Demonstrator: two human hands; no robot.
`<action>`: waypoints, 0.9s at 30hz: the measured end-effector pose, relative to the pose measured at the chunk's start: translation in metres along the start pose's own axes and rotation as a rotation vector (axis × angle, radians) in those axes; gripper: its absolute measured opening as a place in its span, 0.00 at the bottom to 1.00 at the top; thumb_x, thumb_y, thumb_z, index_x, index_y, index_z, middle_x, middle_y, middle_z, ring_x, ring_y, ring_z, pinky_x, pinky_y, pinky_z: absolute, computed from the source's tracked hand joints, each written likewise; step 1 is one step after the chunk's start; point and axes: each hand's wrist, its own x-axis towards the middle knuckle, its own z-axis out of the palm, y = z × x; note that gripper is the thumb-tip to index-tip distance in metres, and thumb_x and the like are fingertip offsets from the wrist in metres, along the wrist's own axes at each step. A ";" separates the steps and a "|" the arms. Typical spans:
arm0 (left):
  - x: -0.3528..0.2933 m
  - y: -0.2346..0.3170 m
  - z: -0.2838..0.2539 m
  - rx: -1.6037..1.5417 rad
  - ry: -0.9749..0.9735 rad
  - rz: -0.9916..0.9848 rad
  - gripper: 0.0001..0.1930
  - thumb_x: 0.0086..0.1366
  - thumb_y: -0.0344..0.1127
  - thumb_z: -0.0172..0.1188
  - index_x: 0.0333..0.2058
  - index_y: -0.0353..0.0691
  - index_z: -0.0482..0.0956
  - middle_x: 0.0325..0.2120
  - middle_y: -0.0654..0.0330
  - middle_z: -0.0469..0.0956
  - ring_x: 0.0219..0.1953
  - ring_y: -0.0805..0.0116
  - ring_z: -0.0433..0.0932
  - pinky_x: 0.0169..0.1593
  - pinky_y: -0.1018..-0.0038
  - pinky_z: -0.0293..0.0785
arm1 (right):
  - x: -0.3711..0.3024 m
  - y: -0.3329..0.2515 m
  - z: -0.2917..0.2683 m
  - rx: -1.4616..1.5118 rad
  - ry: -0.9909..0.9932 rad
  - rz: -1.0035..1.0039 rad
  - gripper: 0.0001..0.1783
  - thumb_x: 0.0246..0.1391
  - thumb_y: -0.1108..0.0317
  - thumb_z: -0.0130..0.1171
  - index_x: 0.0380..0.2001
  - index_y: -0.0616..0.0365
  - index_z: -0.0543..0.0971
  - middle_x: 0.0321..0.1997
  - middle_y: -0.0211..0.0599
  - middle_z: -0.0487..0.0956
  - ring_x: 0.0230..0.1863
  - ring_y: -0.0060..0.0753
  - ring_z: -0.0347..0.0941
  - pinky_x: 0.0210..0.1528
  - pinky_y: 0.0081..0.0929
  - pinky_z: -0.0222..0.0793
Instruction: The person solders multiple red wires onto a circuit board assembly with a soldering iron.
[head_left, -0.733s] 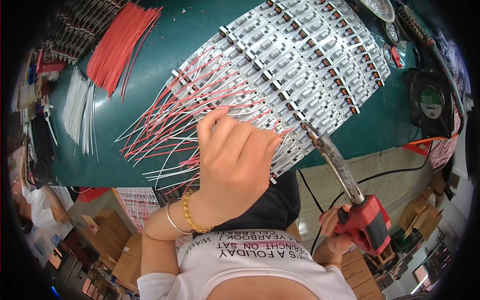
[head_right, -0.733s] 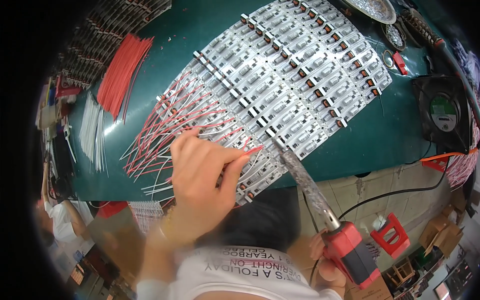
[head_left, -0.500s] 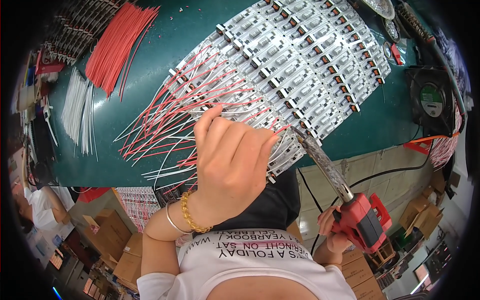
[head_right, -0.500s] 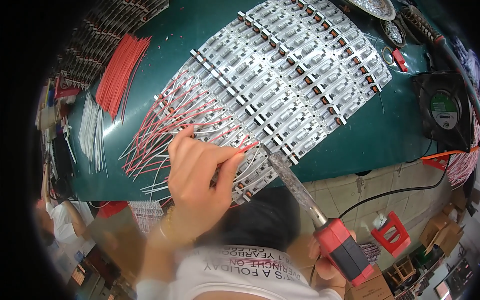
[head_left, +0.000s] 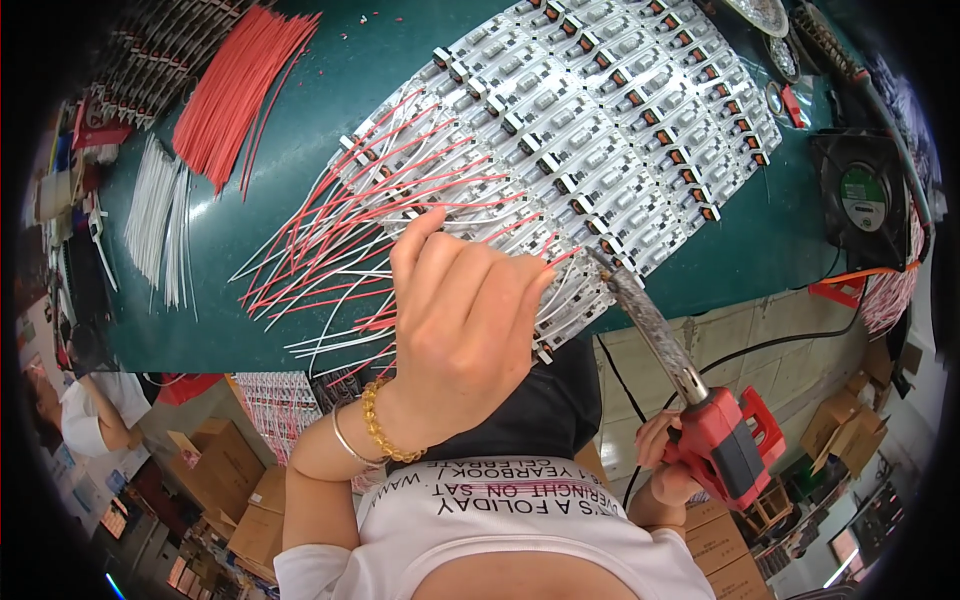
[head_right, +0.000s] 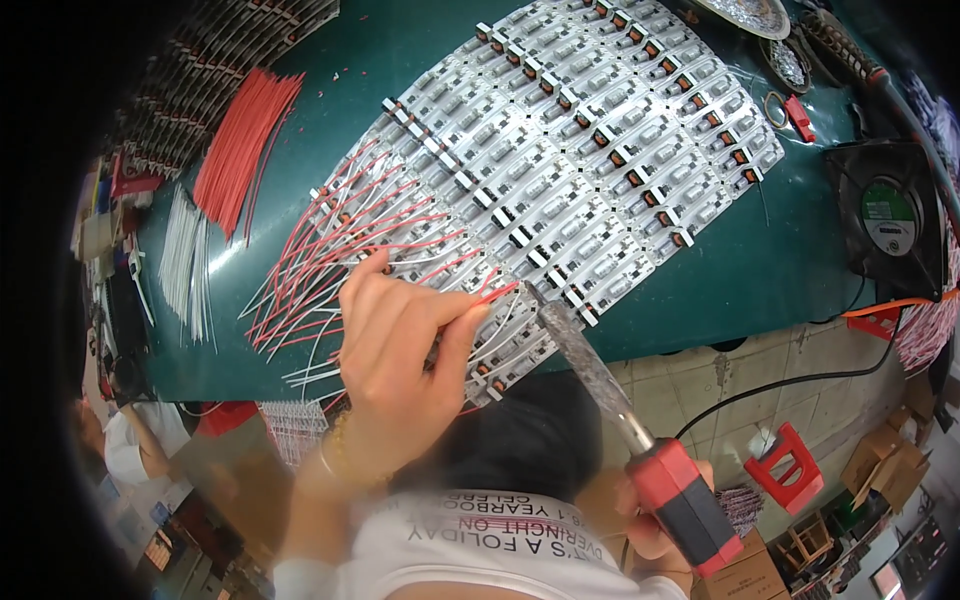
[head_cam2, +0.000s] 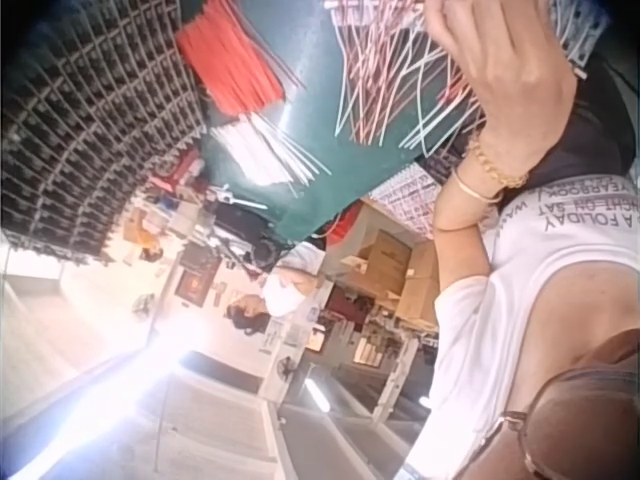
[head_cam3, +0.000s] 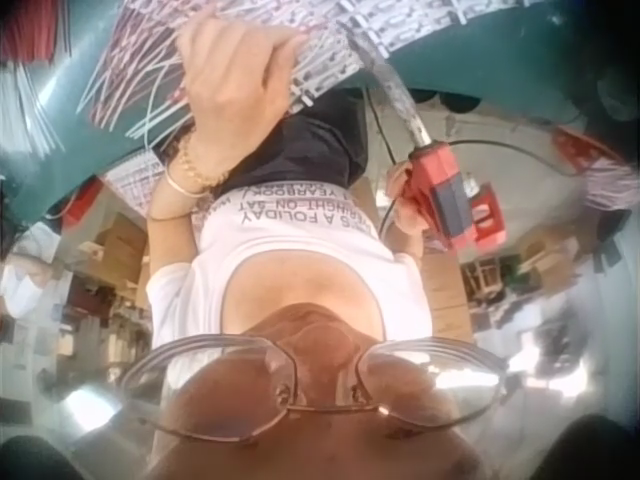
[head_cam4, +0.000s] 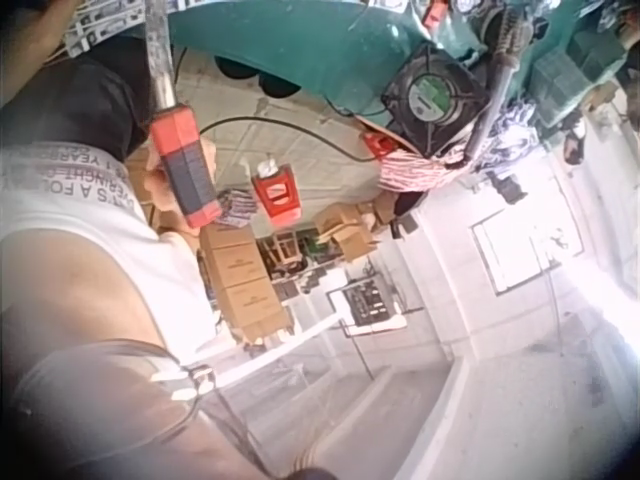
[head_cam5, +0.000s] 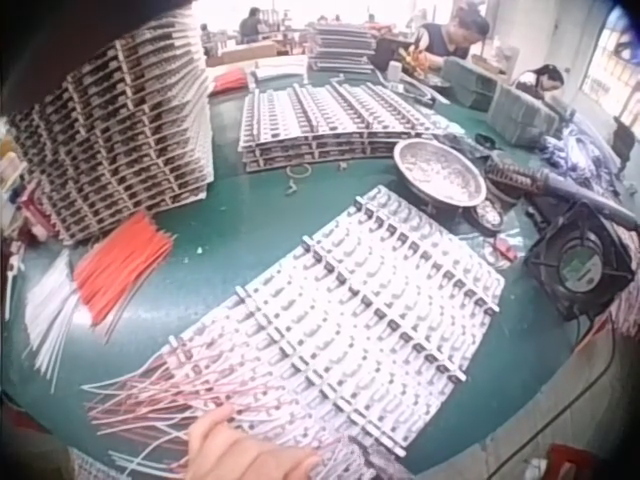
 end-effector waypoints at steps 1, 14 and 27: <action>0.000 0.000 0.000 -0.003 0.001 0.003 0.06 0.54 0.25 0.66 0.30 0.37 0.77 0.24 0.61 0.71 0.29 0.61 0.69 0.56 0.54 0.66 | 0.001 -0.005 0.002 0.041 0.017 0.026 0.34 0.52 0.36 0.61 0.16 0.58 0.71 0.15 0.31 0.72 0.17 0.29 0.70 0.22 0.25 0.65; 0.000 0.001 0.001 0.018 0.014 -0.015 0.07 0.53 0.23 0.69 0.29 0.38 0.79 0.22 0.63 0.73 0.27 0.63 0.72 0.55 0.58 0.67 | -0.003 0.000 0.006 -0.087 0.077 0.012 0.32 0.54 0.36 0.59 0.17 0.56 0.74 0.14 0.25 0.72 0.18 0.27 0.71 0.23 0.23 0.65; 0.000 0.001 0.001 0.022 0.011 -0.011 0.07 0.52 0.23 0.69 0.30 0.38 0.80 0.22 0.63 0.74 0.27 0.64 0.72 0.56 0.57 0.68 | 0.004 -0.008 0.010 0.095 0.068 0.034 0.35 0.52 0.34 0.60 0.14 0.56 0.70 0.13 0.29 0.71 0.16 0.29 0.70 0.22 0.24 0.65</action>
